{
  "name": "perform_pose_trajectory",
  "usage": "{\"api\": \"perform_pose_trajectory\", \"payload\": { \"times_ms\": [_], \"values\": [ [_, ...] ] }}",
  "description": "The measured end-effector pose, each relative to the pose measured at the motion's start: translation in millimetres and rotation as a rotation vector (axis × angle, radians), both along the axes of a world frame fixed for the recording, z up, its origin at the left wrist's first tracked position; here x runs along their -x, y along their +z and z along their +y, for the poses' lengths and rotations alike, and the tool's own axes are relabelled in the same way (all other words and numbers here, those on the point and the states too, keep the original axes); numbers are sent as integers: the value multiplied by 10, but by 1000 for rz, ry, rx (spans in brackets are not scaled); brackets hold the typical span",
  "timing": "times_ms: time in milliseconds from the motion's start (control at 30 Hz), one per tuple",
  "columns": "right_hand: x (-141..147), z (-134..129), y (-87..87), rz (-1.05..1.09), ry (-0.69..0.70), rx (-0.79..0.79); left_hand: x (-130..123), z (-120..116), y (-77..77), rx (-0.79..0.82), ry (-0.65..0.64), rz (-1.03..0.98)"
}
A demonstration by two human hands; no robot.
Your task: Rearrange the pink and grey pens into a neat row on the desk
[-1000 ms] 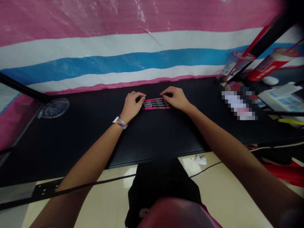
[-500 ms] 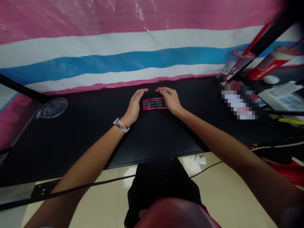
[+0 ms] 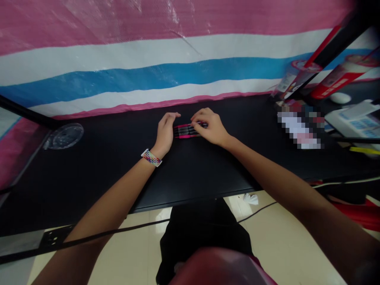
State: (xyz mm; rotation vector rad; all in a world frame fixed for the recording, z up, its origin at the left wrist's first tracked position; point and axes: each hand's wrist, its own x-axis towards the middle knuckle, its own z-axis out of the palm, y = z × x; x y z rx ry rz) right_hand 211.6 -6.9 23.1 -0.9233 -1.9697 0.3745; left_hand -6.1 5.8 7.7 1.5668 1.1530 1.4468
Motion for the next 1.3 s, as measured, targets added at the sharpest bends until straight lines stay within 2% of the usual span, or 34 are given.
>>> {"api": "perform_pose_trajectory", "payload": {
  "times_ms": [133,267,500,600,700,800,867,1033,1133,1233,1300],
  "values": [
    [86,-131,54,-198,143,-119,59,-17,65,-19,45,95],
    [122,-169,61,-224,217,-108,60,-38,92,-18,40,119],
    [16,-126,132,-469,288,-157,50,-32,64,-45,28,114],
    [-1,-132,149,-491,279,-148,43,-75,94,-110,60,138],
    [-25,-136,150,-369,223,-105,46,-155,193,-185,49,235],
    [-75,-113,139,-222,146,-64,57,-221,295,-219,-28,419],
    [-109,-86,134,-173,117,-46,66,-234,325,-213,-75,471],
    [-167,-17,170,-29,88,75,94,-166,287,-170,-113,338],
    [-196,20,211,134,68,252,118,-112,267,-149,-89,242],
    [-210,55,226,359,104,440,148,-73,271,-168,-38,181],
    [-203,74,212,473,124,507,168,-58,276,-182,-19,165]
  ]
}}
